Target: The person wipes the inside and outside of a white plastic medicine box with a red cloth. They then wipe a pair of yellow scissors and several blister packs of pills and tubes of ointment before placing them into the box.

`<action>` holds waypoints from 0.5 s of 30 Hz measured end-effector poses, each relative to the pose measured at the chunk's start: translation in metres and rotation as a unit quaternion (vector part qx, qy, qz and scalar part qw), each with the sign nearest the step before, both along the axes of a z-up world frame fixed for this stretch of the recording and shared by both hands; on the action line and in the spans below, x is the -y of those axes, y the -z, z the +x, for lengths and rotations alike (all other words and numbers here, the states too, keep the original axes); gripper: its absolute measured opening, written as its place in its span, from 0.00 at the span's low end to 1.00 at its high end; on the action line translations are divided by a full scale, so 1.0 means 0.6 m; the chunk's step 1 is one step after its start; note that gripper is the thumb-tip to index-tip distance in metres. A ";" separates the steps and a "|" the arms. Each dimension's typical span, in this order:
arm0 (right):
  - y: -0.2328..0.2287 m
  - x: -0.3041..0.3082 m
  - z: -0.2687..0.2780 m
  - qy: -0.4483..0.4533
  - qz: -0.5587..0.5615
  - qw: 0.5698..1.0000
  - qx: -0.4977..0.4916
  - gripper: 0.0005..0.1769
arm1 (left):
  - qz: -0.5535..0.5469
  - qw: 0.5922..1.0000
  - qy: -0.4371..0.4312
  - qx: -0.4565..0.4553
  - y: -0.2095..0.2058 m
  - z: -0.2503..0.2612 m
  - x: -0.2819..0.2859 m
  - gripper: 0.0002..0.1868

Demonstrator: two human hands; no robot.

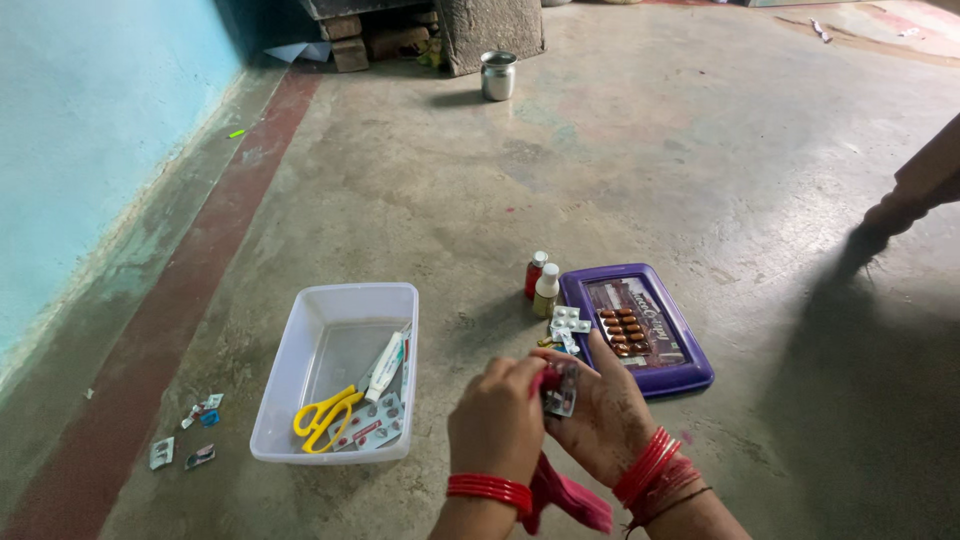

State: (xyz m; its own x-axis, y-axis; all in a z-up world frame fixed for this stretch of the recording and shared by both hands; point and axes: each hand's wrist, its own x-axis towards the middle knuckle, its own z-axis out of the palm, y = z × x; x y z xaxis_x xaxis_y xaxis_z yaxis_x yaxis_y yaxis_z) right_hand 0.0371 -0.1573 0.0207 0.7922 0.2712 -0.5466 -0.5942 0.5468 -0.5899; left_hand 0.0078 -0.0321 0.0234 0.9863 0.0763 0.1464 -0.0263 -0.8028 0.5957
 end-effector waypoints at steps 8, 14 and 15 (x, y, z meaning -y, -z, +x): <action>-0.004 -0.013 -0.005 -0.012 0.018 0.999 -0.042 0.43 | -0.008 0.989 0.029 0.144 0.001 -0.012 0.019 0.12; -0.015 -0.013 -0.008 -0.029 0.029 0.999 0.005 0.43 | 0.024 0.995 -0.004 0.099 0.003 -0.002 0.000 0.14; -0.015 -0.016 -0.008 -0.031 0.038 0.999 0.014 0.44 | 0.028 0.995 0.013 0.094 0.003 -0.004 -0.003 0.14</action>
